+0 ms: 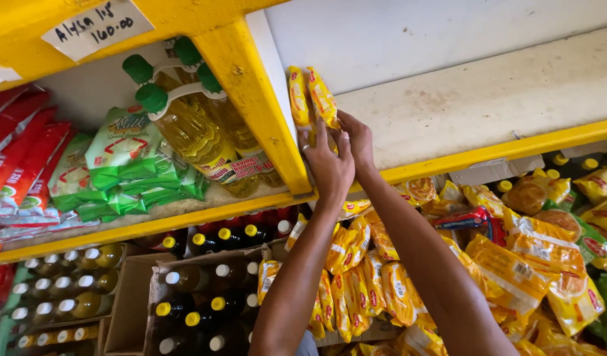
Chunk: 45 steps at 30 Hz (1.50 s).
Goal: The person is stocking instant noodle packets onto a grocery shelf.
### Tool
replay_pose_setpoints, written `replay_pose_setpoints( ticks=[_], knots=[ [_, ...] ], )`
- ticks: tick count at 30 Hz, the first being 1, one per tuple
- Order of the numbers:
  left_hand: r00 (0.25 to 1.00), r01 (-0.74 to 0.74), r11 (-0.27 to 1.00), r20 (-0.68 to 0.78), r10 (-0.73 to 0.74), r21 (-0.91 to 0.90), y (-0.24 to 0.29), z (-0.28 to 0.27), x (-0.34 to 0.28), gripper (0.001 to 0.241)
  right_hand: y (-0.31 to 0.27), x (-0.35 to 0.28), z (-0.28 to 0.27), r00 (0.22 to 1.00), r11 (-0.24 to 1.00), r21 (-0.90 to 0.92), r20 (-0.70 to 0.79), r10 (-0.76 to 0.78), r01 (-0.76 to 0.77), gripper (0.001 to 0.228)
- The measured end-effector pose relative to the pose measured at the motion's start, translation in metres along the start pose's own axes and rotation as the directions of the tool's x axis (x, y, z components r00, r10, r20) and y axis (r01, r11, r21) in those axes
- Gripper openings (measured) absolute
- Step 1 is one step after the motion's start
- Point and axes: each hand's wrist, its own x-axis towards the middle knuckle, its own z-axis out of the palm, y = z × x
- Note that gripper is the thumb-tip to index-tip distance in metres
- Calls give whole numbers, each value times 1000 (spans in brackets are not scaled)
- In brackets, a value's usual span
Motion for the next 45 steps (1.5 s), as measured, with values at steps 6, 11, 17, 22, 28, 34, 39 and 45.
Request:
replay_pose_setpoints(
  ticks=[6,11,17,22,28,34,39,45],
  knots=[
    [996,46,998,85,-42,-48,-20,11,-2,68,5,9,8,999,995,-99,38,-25,28,47],
    [992,83,979,106,-64,-186,-26,18,0,70,5,13,7,998,999,-32,65,-3,5,44],
    [994,65,976,103,-44,-209,-29,17,-2,67,-1,11,10,999,976,-214,23,-43,47,42],
    [991,92,962,118,-63,-257,-29,13,-3,66,-5,8,13,999,949,-315,-44,-18,4,43],
    [989,106,972,126,-80,-212,-28,10,-6,65,6,5,10,997,958,-282,-45,-60,45,42],
    [988,107,981,129,-87,-162,-13,-3,-12,63,4,-10,2,993,929,-367,-89,-75,37,48],
    [991,36,941,135,10,-336,-7,-8,-44,56,-9,-54,-26,993,935,-340,-37,-116,97,45],
    [957,180,905,283,-69,-387,18,-56,-99,47,-59,-143,-51,983,871,-479,-74,-168,113,41]
  ],
)
